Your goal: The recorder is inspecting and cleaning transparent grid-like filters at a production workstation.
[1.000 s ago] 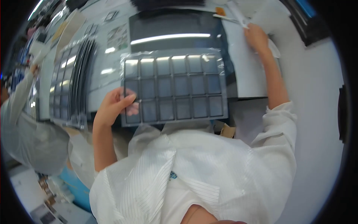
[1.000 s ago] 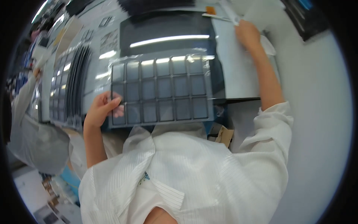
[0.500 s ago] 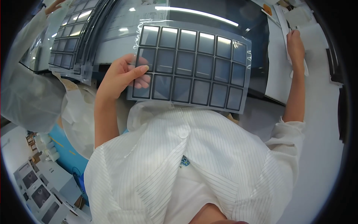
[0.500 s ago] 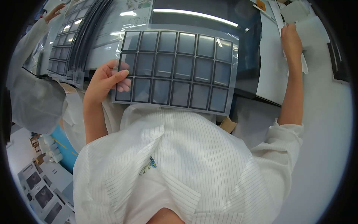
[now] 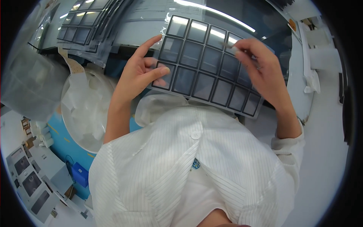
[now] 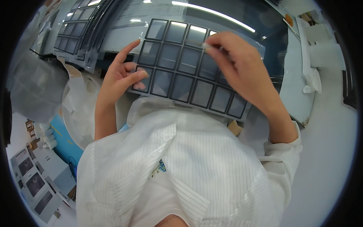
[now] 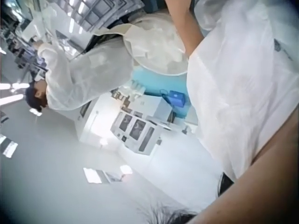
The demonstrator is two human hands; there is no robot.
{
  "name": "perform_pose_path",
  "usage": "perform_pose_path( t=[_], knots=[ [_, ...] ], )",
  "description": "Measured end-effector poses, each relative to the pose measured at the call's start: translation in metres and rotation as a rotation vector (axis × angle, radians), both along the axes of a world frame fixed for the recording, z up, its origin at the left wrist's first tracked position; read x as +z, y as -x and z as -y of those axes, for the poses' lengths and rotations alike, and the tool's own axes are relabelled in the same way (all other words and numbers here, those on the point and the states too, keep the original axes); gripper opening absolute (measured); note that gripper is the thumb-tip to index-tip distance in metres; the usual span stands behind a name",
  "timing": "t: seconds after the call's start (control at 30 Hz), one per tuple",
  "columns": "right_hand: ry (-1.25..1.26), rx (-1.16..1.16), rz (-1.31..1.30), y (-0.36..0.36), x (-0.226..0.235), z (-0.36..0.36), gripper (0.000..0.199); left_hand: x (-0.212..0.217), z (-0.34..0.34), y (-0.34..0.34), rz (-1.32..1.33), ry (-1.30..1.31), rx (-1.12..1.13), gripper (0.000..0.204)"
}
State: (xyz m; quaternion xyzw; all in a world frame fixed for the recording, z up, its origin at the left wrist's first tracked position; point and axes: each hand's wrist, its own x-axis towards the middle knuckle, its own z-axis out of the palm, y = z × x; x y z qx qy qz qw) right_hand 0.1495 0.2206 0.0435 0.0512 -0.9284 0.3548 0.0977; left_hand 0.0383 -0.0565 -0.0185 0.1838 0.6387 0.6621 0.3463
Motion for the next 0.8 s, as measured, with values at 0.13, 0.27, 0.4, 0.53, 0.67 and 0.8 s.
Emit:
perform_pose_path(
  t=[0.13,0.27,0.4,0.53,0.67,0.8],
  knots=[
    [-0.09,0.174,-0.084,0.019,-0.008,0.033,0.015,-0.002,0.003,0.005,0.044,-0.049,-0.078,0.07],
    [-0.148,0.224,-0.103,0.034,-0.017,0.058,0.016,-0.006,0.002,0.006,0.038,-0.072,-0.061,0.067],
    [-0.193,0.266,-0.141,0.044,-0.022,0.072,0.019,-0.001,0.007,0.011,0.097,-0.044,-0.114,0.066],
    [-0.214,0.279,-0.135,0.051,-0.027,0.081,0.019,-0.003,0.009,0.016,0.136,0.005,-0.153,0.066],
    [-0.209,0.284,-0.129,0.057,-0.029,0.088,0.018,-0.004,0.01,0.017,0.147,-0.005,-0.147,0.066],
    [-0.255,0.304,-0.126,0.062,-0.03,0.091,0.017,-0.007,0.011,0.018,0.155,-0.036,-0.153,0.066]
  ],
)
